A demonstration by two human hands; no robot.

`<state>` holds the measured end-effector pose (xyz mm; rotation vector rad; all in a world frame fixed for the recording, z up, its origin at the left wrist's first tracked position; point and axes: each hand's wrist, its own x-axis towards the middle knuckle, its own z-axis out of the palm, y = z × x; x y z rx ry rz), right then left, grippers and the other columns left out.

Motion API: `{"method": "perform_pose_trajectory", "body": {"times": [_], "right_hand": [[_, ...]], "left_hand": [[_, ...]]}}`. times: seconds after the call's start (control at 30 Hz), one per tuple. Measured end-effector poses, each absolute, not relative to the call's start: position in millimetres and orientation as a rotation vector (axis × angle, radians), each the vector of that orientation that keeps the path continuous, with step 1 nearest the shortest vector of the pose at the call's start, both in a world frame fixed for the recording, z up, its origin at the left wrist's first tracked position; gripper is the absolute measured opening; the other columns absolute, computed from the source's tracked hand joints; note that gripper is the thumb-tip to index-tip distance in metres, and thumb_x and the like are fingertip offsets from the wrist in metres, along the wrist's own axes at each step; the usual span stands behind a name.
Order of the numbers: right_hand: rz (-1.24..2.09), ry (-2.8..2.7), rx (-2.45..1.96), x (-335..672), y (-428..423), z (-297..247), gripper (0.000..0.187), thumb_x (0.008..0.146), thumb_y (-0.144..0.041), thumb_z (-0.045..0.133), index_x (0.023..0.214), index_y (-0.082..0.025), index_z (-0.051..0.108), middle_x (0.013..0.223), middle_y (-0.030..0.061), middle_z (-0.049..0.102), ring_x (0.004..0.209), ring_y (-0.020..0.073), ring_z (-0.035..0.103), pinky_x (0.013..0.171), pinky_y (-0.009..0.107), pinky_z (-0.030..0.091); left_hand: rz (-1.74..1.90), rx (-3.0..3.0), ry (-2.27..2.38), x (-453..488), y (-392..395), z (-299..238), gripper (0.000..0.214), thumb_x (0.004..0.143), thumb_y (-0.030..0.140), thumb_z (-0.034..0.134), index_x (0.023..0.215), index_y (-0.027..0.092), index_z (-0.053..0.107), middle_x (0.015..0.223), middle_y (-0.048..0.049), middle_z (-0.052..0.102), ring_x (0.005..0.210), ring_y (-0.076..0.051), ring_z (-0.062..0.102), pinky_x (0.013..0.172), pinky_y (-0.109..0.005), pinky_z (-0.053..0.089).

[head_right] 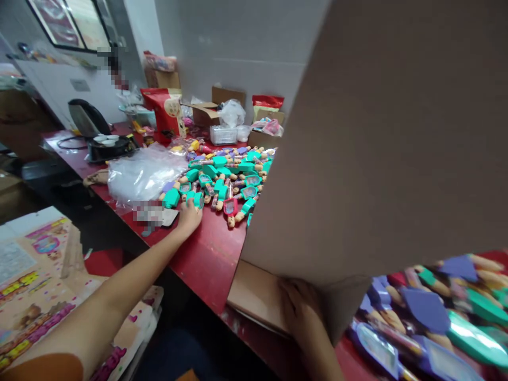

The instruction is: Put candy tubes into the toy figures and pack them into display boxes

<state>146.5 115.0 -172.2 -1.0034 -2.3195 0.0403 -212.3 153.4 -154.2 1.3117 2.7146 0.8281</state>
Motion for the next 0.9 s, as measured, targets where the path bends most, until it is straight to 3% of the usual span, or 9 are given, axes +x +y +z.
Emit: {"method": "perform_pose_trajectory", "body": {"times": [0.17, 0.3, 0.37, 0.47, 0.6, 0.73, 0.9], "right_hand": [[0.132, -2.302, -1.027, 146, 115, -172, 0.031, 0.086, -0.028, 0.04, 0.086, -0.019, 0.07, 0.082, 0.0085, 0.065, 0.076, 0.0218, 0.059, 0.069, 0.036, 0.049], [0.133, -2.276, -1.04, 145, 115, -176, 0.031, 0.085, -0.027, 0.039, 0.086, -0.02, 0.07, 0.084, 0.0083, 0.065, 0.079, 0.0221, 0.058, 0.072, 0.038, 0.048], [0.13, -2.275, -1.034, 144, 116, -178, 0.032, 0.085, -0.027, 0.039, 0.086, -0.02, 0.07, 0.084, 0.0082, 0.065, 0.078, 0.022, 0.058, 0.072, 0.038, 0.048], [0.121, -2.278, -1.008, 144, 116, -177, 0.032, 0.085, -0.027, 0.039, 0.087, -0.019, 0.07, 0.085, 0.0083, 0.065, 0.077, 0.022, 0.058, 0.07, 0.037, 0.049], [0.105, -2.269, -0.942, 144, 113, -171, 0.031, 0.085, -0.026, 0.04, 0.085, -0.017, 0.07, 0.082, 0.008, 0.066, 0.076, 0.0226, 0.059, 0.068, 0.037, 0.05], [0.113, -2.238, -0.88, 142, 111, -168, 0.028, 0.087, -0.025, 0.041, 0.085, -0.019, 0.068, 0.082, 0.007, 0.067, 0.077, 0.0217, 0.06, 0.068, 0.036, 0.051], [0.172, -2.101, -0.891, 149, 100, -164, 0.024, 0.087, -0.022, 0.041, 0.093, -0.018, 0.064, 0.09, 0.0094, 0.063, 0.083, 0.0211, 0.059, 0.071, 0.036, 0.051]], "left_hand": [[0.787, 1.437, 2.702, -187, 104, -166, 0.016, 0.088, 0.021, 0.047, 0.099, 0.012, 0.055, 0.104, -0.0084, 0.056, 0.096, -0.019, 0.055, 0.084, -0.038, 0.045], [0.794, 1.483, 2.779, -172, 89, -160, 0.032, 0.085, 0.02, 0.045, 0.115, 0.011, 0.047, 0.13, -0.0215, 0.038, 0.122, -0.033, 0.037, 0.095, -0.051, 0.033], [0.751, 1.625, 2.718, -166, 92, -154, 0.039, 0.082, 0.017, 0.048, 0.121, 0.015, 0.045, 0.138, -0.0195, 0.031, 0.128, -0.034, 0.028, 0.099, -0.052, 0.027], [0.636, 1.904, 2.495, -160, 105, -146, 0.038, 0.075, 0.011, 0.058, 0.112, 0.022, 0.055, 0.137, -0.0101, 0.039, 0.129, -0.03, 0.029, 0.103, -0.049, 0.024], [0.62, 2.069, 2.318, -159, 128, -140, 0.014, 0.08, 0.021, 0.059, 0.093, 0.015, 0.061, 0.119, -0.0082, 0.054, 0.118, -0.026, 0.043, 0.098, -0.051, 0.032], [0.863, 2.211, 2.116, -165, 140, -129, 0.015, 0.084, 0.027, 0.055, 0.086, 0.013, 0.059, 0.098, -0.005, 0.061, 0.1, -0.019, 0.054, 0.091, -0.042, 0.041], [1.49, 2.071, 2.039, -176, 105, -89, 0.012, 0.085, 0.023, 0.044, 0.075, 0.017, 0.049, 0.094, -0.0069, 0.057, 0.092, -0.017, 0.054, 0.086, -0.034, 0.042]]}}
